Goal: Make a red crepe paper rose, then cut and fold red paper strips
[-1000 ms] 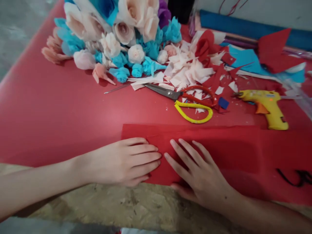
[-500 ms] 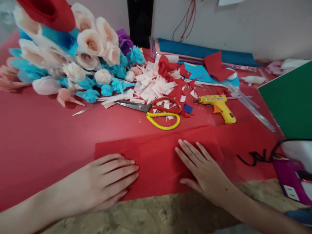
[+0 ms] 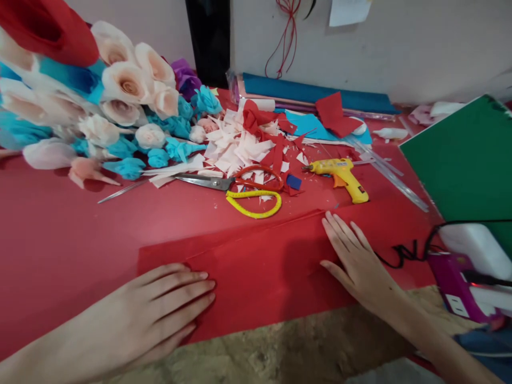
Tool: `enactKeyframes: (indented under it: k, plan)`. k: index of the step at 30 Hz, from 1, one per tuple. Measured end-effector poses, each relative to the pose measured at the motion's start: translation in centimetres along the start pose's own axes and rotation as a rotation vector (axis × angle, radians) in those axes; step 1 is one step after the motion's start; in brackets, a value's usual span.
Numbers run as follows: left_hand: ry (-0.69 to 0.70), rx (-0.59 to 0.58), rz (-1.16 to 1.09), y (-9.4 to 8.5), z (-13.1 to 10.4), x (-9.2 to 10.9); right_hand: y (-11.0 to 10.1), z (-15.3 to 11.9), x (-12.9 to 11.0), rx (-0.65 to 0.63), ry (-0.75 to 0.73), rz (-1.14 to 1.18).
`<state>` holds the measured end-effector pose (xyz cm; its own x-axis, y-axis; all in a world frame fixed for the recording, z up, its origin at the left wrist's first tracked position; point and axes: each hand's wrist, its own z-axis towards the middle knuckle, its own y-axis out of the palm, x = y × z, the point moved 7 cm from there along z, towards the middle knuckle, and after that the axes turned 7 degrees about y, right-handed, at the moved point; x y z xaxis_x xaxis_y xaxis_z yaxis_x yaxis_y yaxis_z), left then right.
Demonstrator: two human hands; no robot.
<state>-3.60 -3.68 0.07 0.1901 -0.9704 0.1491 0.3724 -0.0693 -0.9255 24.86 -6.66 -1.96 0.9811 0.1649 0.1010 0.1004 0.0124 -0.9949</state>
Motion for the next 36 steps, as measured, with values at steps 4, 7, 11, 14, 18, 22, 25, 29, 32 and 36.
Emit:
enactKeyframes:
  k: [4, 7, 11, 14, 18, 22, 25, 29, 32, 36]
  plan:
    - [0.203, -0.096, 0.065, -0.3, 0.7, 0.5, 0.0, 0.1, 0.4, -0.059, -0.001, 0.074]
    - [0.188, -0.099, 0.087, -0.9, 1.4, 0.5, 0.1, 0.2, 0.7, -0.087, -0.013, 0.147]
    - [0.124, -0.156, 0.029, -1.3, 2.5, 0.7, 0.1, 0.2, 1.1, -0.083, 0.0, 0.226]
    - [0.084, -0.236, -0.005, -1.2, 3.1, 0.7, 0.3, 0.1, 1.3, -0.095, 0.021, 0.252]
    - [0.109, -0.29, 0.019, -0.8, 3.5, 0.7, 0.4, 0.1, 1.4, -0.091, 0.026, 0.254]
    - [0.127, -0.184, 0.051, -1.0, 3.7, 0.5, 0.6, 0.1, 1.3, -0.072, 0.021, 0.254]
    - [0.137, -0.124, 0.013, -1.1, 3.8, 0.3, 0.7, 0.1, 1.4, -0.069, 0.028, 0.26]
    - [0.139, -0.16, 0.002, -0.8, 3.7, 0.2, 0.6, 0.1, 1.4, -0.079, 0.041, 0.296]
    - [0.165, -0.153, -0.023, -1.1, 3.3, 0.3, -0.4, 0.3, 1.2, -0.042, 0.043, 0.337]
    - [0.102, -0.134, -0.037, -2.1, 1.8, -0.5, -2.3, 0.2, 0.3, 0.082, 0.001, 0.364]
